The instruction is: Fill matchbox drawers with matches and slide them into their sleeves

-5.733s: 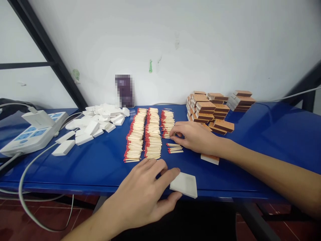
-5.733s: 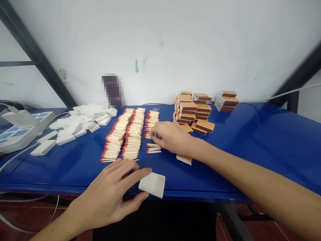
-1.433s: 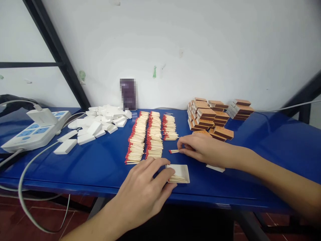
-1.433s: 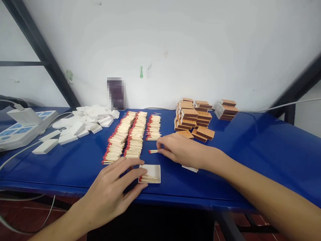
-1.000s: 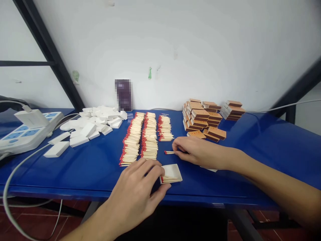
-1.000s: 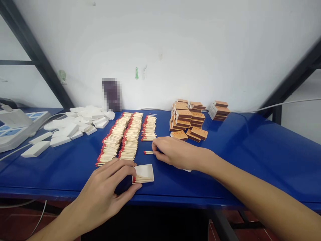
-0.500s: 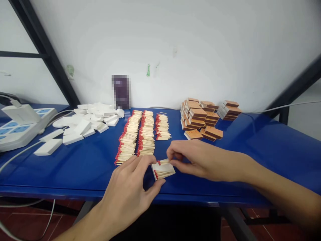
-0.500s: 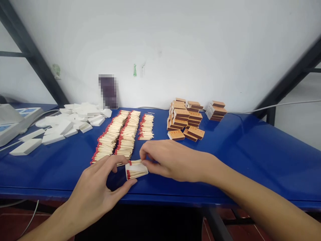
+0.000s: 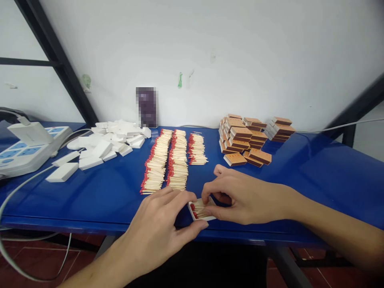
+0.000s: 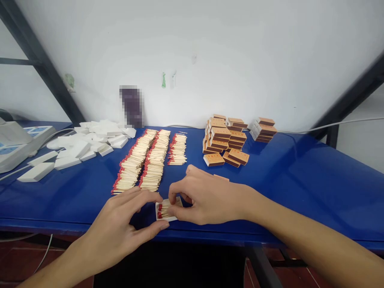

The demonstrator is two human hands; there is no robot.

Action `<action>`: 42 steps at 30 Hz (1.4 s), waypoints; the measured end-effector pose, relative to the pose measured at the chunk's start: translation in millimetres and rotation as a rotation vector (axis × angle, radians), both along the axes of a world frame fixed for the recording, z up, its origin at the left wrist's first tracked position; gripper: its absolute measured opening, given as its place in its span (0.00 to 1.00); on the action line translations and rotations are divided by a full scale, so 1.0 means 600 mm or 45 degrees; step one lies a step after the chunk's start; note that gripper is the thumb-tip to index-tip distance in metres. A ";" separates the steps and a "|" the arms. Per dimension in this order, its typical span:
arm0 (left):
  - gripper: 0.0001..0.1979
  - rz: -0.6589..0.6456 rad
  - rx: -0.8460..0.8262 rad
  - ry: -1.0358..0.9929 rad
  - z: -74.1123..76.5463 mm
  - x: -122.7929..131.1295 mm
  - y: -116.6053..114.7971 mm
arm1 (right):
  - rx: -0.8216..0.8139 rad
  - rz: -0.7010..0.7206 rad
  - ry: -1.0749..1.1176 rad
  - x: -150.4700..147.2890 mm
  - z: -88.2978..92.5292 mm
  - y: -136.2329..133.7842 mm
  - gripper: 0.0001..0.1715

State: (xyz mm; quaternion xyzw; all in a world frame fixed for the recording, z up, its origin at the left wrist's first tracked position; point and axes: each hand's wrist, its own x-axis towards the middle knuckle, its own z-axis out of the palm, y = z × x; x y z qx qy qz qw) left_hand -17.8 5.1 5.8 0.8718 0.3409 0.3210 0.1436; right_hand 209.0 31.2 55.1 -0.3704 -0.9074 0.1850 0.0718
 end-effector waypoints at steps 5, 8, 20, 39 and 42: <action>0.11 -0.030 0.006 0.023 0.000 -0.003 -0.001 | -0.021 0.038 0.100 -0.001 0.003 0.002 0.12; 0.12 -0.080 0.045 0.044 -0.003 -0.004 0.000 | -0.077 0.133 0.136 0.002 0.000 0.006 0.06; 0.12 -0.001 0.352 -0.035 -0.017 0.001 0.004 | 0.684 0.362 0.240 0.002 -0.031 0.011 0.10; 0.08 0.023 0.352 0.024 -0.017 0.003 0.004 | 0.626 0.398 0.412 0.013 -0.034 0.021 0.07; 0.07 -0.010 0.354 0.112 -0.014 0.003 0.002 | 0.613 0.271 0.490 0.025 -0.024 0.027 0.09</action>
